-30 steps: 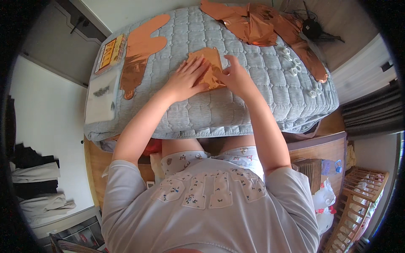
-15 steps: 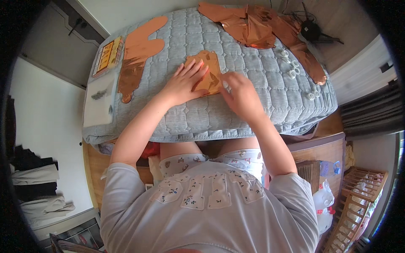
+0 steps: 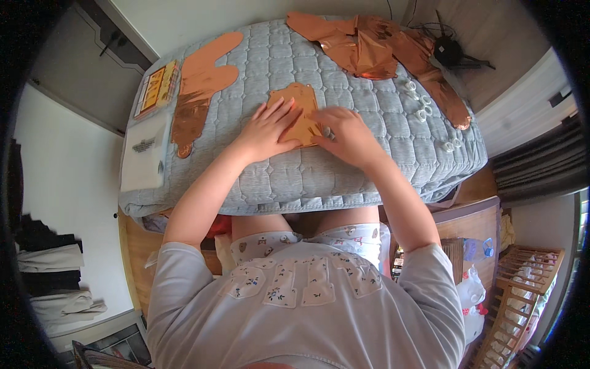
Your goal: Folding and packaging copper-colored metallic foil decorative items using cardboard inserts and plastic sleeves.
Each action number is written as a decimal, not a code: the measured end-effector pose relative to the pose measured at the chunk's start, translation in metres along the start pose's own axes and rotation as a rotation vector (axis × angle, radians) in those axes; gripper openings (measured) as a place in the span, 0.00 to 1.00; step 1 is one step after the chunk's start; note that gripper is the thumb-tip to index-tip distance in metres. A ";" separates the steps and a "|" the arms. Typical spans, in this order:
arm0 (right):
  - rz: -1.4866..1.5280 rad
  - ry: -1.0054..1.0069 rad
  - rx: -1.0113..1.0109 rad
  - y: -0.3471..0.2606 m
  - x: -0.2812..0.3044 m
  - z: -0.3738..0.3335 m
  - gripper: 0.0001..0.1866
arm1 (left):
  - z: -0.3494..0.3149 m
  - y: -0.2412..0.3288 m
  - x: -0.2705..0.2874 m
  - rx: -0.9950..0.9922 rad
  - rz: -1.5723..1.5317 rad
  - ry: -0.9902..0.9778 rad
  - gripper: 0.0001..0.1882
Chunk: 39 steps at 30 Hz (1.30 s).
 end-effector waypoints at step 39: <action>-0.260 -0.082 0.027 0.023 -0.004 0.037 0.62 | -0.035 -0.055 0.027 0.235 -0.047 -0.271 0.73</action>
Point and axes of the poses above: each hand's wrist, its own z-axis towards the middle knuckle, its own x-axis out of the back of the hand, y = z × x, the point moved 9 cm from there along z, towards the middle knuckle
